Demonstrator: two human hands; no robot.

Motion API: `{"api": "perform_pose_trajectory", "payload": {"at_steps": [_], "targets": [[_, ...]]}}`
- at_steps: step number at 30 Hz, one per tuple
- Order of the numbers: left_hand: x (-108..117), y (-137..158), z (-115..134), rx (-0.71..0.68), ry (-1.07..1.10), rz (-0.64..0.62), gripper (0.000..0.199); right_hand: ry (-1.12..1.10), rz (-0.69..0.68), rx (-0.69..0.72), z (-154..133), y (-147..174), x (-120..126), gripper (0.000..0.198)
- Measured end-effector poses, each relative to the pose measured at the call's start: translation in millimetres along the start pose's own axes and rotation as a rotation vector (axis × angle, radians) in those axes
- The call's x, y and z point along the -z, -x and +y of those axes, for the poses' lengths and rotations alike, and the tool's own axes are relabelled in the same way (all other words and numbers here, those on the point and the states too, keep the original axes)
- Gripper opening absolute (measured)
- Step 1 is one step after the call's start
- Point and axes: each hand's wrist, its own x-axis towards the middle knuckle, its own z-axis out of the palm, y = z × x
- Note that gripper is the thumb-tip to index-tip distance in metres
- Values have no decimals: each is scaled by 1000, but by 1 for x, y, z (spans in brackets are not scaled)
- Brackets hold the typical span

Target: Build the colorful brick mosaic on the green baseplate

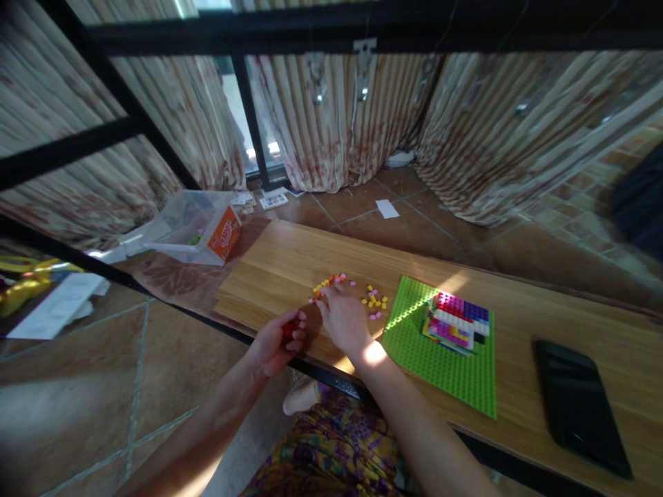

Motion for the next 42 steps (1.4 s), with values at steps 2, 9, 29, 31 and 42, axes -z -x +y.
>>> {"api": "perform_pose_trajectory", "payload": {"at_steps": [2, 9, 29, 31, 42], "targets": [[2, 0, 1, 5, -4, 4, 15, 107, -46, -25, -1, -7, -8, 18], [0, -3, 0, 4, 2, -3, 16, 224, -114, -22, -3, -11, -17, 15], [-8, 0, -2, -27, -158, 47, 16, 274, -185, -104, -4, -6, 1, 19], [-9, 1, -2, -19, -155, 55, 18, 166, -130, -141, -3, -1, 4, 16], [-15, -4, -4, 67, 27, -33, 21, -143, 105, -122, 10, 2, 16, 22]]}}
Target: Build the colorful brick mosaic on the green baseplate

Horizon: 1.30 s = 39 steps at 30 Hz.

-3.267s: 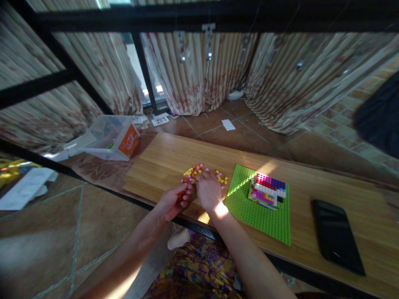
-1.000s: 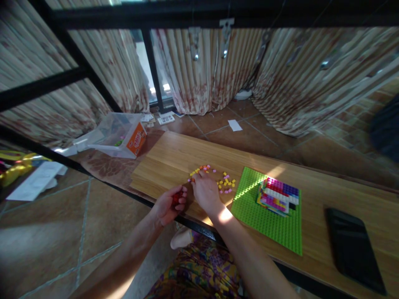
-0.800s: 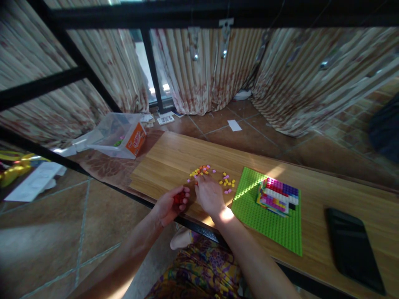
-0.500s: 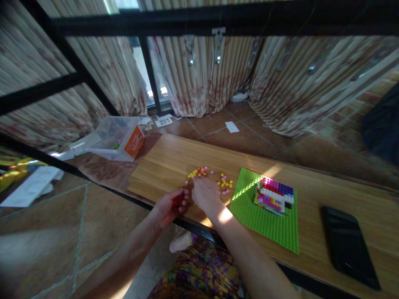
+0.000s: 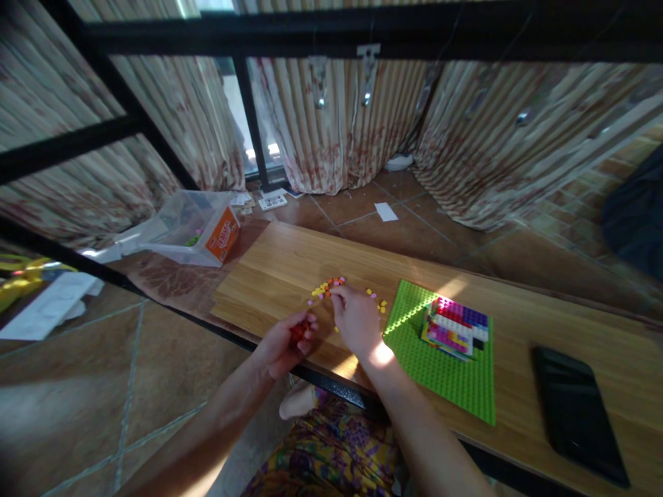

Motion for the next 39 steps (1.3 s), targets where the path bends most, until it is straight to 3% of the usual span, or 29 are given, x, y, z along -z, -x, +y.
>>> {"api": "perform_pose_trajectory", "payload": {"at_steps": [4, 8, 14, 19, 22, 28, 34, 39], "targets": [[4, -2, -1, 14, 5, -5, 17, 295, -31, -65, 22, -19, -10, 20], [4, -4, -1, -19, -52, 3, 17, 397, -86, -61, 27, -22, -16, 20], [-1, -12, -3, -136, -239, -45, 28, 319, -89, 80, 17, 3, -4, 22], [-8, -14, -10, -172, -330, -135, 30, 205, -201, 229, 4, 24, 6, 22], [-9, -14, -12, -187, -327, -121, 29, 106, -192, 224, 0, 29, 5, 23], [-4, -17, -6, -97, -118, -169, 27, -117, -78, 160, 12, 25, -2, 20], [4, -16, 3, -117, -101, -146, 17, 95, -55, -4, 37, 6, -9, 18], [5, -13, 7, -96, -79, -132, 11, 165, -47, 98, 20, -12, -13, 21]]}}
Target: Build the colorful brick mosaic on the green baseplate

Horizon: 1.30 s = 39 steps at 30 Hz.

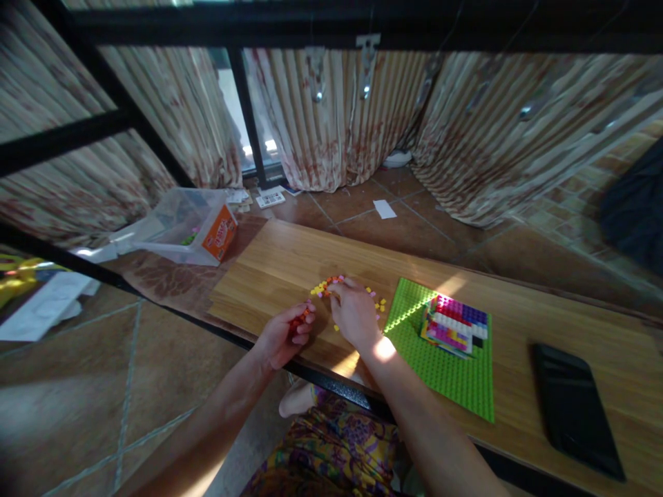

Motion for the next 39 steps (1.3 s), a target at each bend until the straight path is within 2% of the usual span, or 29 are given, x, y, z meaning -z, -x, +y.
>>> {"api": "perform_pose_trajectory", "payload": {"at_steps": [6, 11, 16, 24, 39], "targets": [[-2, 3, 1, -2, -1, 36, 10, 143, -64, 63, -4, -6, -7, 16], [0, 1, -2, -2, -15, 38, 16, 186, -48, 11, 1, -4, -4, 16], [0, -1, -3, 3, -20, 38, 16, 251, -60, -13, -7, -16, -3, 21], [-1, 1, -2, -2, -24, 50, 11, 231, -108, 87, -10, -21, -7, 20], [-1, -2, -2, 6, -50, 69, 11, 281, -167, 59, -16, -26, -12, 22]]}}
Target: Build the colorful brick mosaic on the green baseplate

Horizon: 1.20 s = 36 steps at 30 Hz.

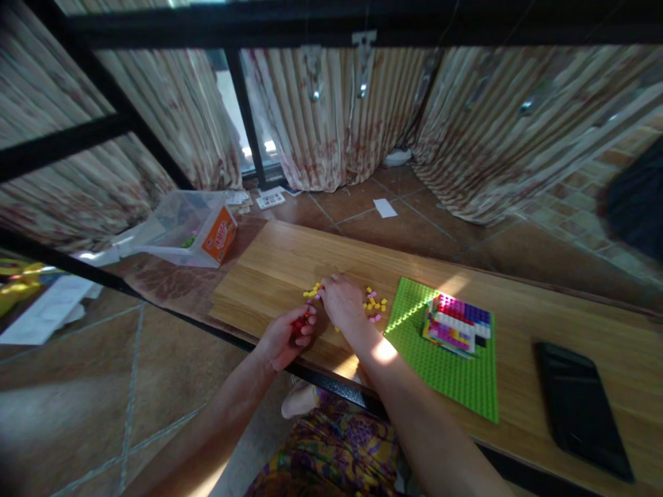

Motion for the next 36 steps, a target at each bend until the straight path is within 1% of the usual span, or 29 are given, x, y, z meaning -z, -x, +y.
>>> {"api": "perform_pose_trajectory", "payload": {"at_steps": [4, 7, 10, 13, 17, 21, 26, 30, 33, 36], "targets": [[0, 0, 0, -3, -3, 7, 11, 12, 16, -23, -2, -3, -4, 23], [-1, 2, 1, -1, -9, 13, 13, 4, 36, -39, -2, 1, -4, 24], [-5, 4, 2, -17, -43, 12, 20, -47, 96, -8, -3, 15, 3, 25], [-9, 4, 1, -51, -129, 4, 30, -101, 150, 50, -6, 32, 15, 22], [-14, 1, -3, -87, -247, -29, 34, -144, 105, 96, -9, 51, 26, 20], [-14, -1, -7, -72, -295, -64, 35, -260, 104, 54, -6, 57, 20, 19], [-16, -5, -3, -12, -220, -100, 37, -541, 179, -67, -1, 58, 11, 13], [-21, -12, -1, -33, -230, -33, 41, -646, 291, -167, 2, 59, 11, 11], [-25, -16, -1, -34, -233, -5, 45, -654, 334, -142, 0, 61, 15, 10], [-25, -16, -4, -6, -178, 6, 45, -602, 319, -65, -10, 64, 17, 10]]}}
